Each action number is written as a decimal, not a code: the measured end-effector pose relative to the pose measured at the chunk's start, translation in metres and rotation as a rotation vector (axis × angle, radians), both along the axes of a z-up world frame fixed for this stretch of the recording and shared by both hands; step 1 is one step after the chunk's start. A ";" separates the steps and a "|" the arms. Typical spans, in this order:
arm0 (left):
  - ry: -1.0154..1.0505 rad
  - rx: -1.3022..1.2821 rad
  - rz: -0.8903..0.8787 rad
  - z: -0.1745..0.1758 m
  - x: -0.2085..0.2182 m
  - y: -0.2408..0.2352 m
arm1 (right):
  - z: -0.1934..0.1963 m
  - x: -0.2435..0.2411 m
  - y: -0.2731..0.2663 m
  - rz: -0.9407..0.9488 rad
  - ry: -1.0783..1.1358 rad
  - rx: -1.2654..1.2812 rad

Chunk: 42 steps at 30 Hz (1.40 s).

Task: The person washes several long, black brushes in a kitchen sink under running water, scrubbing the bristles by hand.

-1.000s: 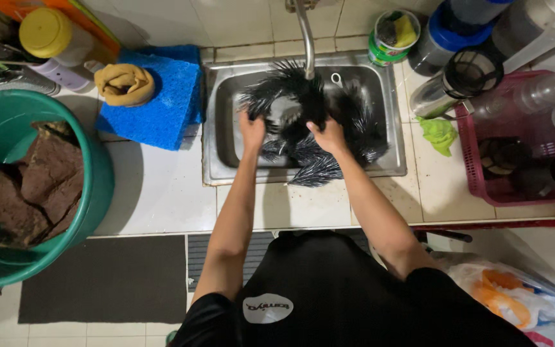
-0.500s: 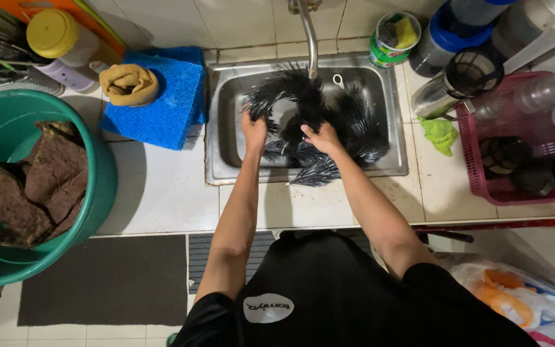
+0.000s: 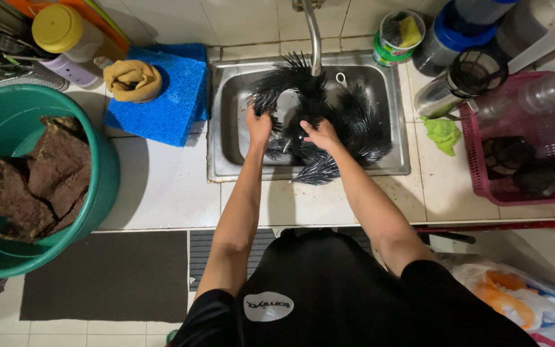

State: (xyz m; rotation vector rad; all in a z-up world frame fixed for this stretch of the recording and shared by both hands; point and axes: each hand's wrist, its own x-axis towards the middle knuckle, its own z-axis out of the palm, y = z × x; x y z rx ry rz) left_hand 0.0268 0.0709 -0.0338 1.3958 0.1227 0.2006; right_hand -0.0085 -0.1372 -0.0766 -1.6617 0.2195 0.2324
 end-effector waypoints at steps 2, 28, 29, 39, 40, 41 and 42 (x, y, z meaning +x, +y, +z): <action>-0.074 0.116 0.045 0.000 0.001 0.002 | -0.002 0.007 -0.001 0.018 -0.020 0.022; 0.059 -0.591 -0.055 0.004 0.019 -0.063 | 0.085 0.032 -0.012 0.128 -0.349 -0.513; 0.055 -0.616 -0.082 0.007 0.015 -0.071 | 0.086 0.030 -0.012 0.091 -0.503 -0.522; 0.177 -0.689 -0.412 0.000 0.026 -0.119 | 0.107 0.000 -0.008 0.049 -0.395 -1.093; 0.229 -0.680 -0.322 -0.004 0.028 -0.122 | 0.114 -0.001 -0.007 0.025 -0.479 -1.101; 0.282 -0.670 -0.232 -0.007 0.030 -0.125 | 0.121 -0.002 -0.006 0.002 -0.563 -1.108; 0.337 -0.659 -0.144 -0.010 0.031 -0.129 | 0.128 -0.004 -0.006 -0.026 -0.587 -1.076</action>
